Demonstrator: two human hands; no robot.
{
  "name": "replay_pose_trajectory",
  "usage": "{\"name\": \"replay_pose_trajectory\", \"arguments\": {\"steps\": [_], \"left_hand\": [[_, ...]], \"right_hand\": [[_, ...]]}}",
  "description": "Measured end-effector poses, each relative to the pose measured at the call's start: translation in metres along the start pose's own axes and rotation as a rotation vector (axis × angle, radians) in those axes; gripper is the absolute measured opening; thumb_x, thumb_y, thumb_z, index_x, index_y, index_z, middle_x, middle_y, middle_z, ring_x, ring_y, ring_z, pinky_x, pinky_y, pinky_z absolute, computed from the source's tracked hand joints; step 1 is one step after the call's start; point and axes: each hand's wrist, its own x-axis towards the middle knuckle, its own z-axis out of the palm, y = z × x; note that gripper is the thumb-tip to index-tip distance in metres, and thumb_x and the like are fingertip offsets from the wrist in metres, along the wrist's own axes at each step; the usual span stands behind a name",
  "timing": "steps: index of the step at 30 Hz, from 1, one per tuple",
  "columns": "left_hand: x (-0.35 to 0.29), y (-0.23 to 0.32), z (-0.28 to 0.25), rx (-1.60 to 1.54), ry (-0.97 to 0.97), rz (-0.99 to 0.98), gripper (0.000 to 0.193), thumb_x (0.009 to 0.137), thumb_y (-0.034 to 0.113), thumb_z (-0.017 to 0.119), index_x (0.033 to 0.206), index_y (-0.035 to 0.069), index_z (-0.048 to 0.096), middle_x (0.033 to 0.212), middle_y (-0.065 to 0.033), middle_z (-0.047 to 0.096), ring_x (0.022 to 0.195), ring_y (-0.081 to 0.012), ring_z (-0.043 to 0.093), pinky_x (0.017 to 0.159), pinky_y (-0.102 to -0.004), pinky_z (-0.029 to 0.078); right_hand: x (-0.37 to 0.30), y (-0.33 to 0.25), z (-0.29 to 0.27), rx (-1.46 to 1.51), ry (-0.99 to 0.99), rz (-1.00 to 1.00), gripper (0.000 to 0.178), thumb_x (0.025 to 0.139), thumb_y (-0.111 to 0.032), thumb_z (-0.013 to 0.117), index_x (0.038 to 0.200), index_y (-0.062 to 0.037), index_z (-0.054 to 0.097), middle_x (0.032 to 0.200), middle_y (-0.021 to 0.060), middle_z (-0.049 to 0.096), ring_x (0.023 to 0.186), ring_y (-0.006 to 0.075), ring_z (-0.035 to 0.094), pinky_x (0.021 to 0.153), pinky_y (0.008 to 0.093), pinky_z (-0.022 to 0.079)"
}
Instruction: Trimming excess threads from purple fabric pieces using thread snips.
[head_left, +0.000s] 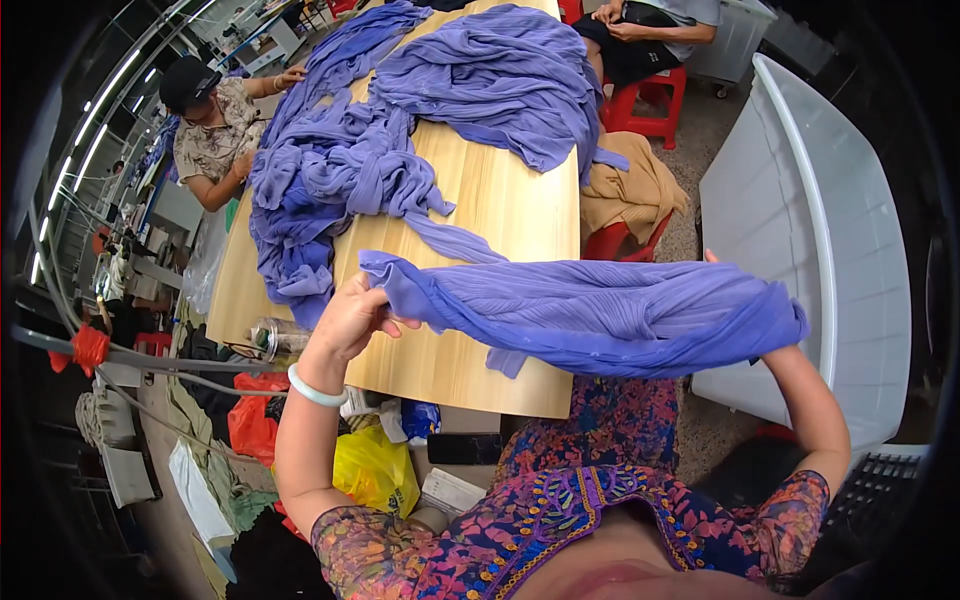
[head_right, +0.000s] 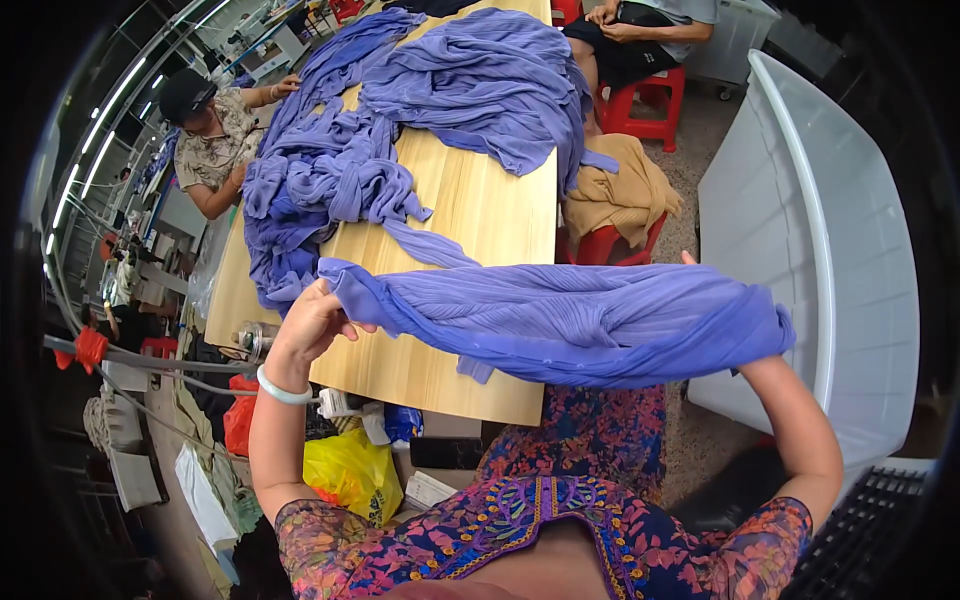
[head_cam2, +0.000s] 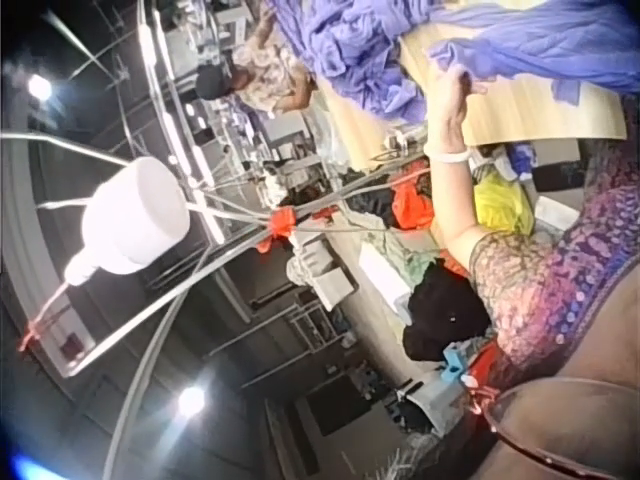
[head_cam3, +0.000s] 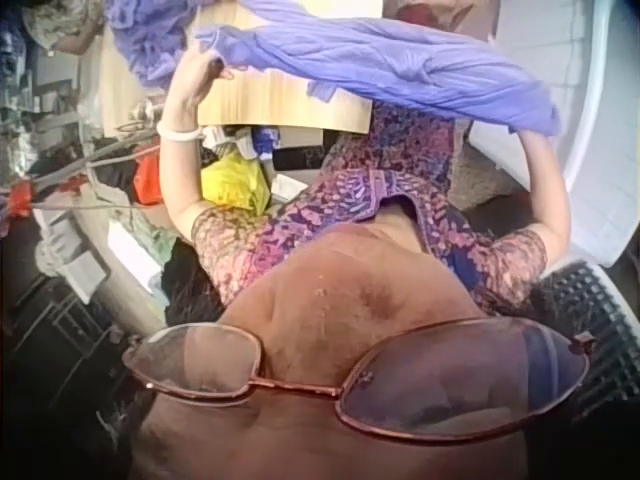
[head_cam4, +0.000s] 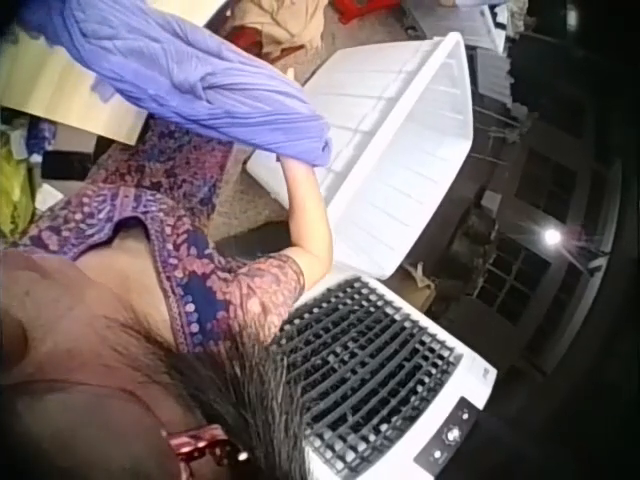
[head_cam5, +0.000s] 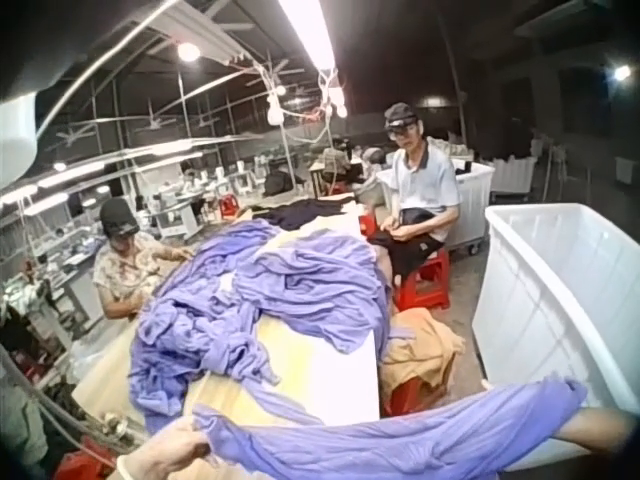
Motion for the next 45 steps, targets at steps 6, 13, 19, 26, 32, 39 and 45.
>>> {"name": "replay_pose_trajectory", "arguments": {"steps": [6,13,19,26,32,39,45], "left_hand": [[0.072,0.111,-0.062,0.031,0.135,0.336,0.014,0.078,0.016,0.05,0.078,0.004,0.057,0.069,-0.0042,0.059,0.055,-0.0093,0.052,0.045,-0.0206,0.038],[0.243,0.118,-0.162,0.521,0.909,0.732,0.047,0.072,0.024,0.062,0.108,-0.004,0.048,0.089,-0.0153,0.058,0.08,-0.0238,0.057,0.069,-0.0321,0.047],[0.263,-0.021,-0.132,1.256,1.062,0.44,0.065,0.068,0.04,0.065,0.114,-0.001,0.044,0.11,-0.0262,0.046,0.096,-0.0417,0.051,0.083,-0.0419,0.042],[0.246,-0.041,-0.126,1.246,0.85,0.191,0.048,0.069,0.032,0.064,0.107,0.005,0.051,0.103,-0.0248,0.049,0.091,-0.039,0.053,0.079,-0.0425,0.044],[0.192,-0.078,-0.114,1.083,0.745,0.434,0.034,0.068,0.027,0.063,0.091,0.002,0.056,0.087,-0.0216,0.057,0.083,-0.0377,0.055,0.071,-0.0431,0.044],[0.108,-0.071,-0.096,0.338,0.534,0.4,0.018,0.071,0.018,0.066,0.07,0.004,0.055,0.066,0.0027,0.052,0.06,-0.0054,0.045,0.052,-0.0201,0.036],[0.053,0.01,-0.079,0.081,0.487,0.618,0.01,0.075,0.012,0.063,0.075,0.008,0.054,0.067,0.0051,0.05,0.057,-0.0024,0.043,0.05,-0.0164,0.034]], "right_hand": [[0.16,-0.138,-0.036,-1.298,0.244,-0.123,0.043,0.081,-0.025,0.051,0.12,-0.0079,0.046,0.117,0.014,0.051,0.106,0.0226,0.05,0.091,0.0311,0.037],[0.334,-0.115,0.025,-1.352,0.164,-0.367,0.028,0.066,0.0,0.053,0.093,-0.0047,0.056,0.091,0.0161,0.059,0.084,0.0324,0.057,0.07,0.0387,0.046],[0.264,-0.005,0.118,-1.033,-0.307,-0.295,0.014,0.074,-0.007,0.048,0.087,-0.0053,0.053,0.084,0.0132,0.059,0.075,0.031,0.058,0.064,0.0404,0.047],[0.225,0.018,0.127,-0.849,-0.148,-0.36,0.02,0.076,-0.006,0.043,0.095,-0.005,0.049,0.09,0.0137,0.054,0.082,0.0316,0.055,0.066,0.0411,0.045],[0.218,0.034,0.146,-0.891,-0.019,-0.372,0.02,0.076,-0.005,0.043,0.097,-0.0057,0.046,0.096,0.0134,0.049,0.078,0.0324,0.057,0.064,0.0422,0.046],[0.211,0.045,0.153,-0.914,0.068,-0.427,0.024,0.076,-0.005,0.043,0.1,-0.0065,0.046,0.105,0.0146,0.047,0.078,0.0334,0.057,0.064,0.043,0.046],[0.208,0.031,0.158,-0.724,0.099,-0.367,0.018,0.078,-0.007,0.044,0.094,-0.0038,0.05,0.093,0.0172,0.052,0.085,0.0347,0.054,0.072,0.0408,0.044]]}}
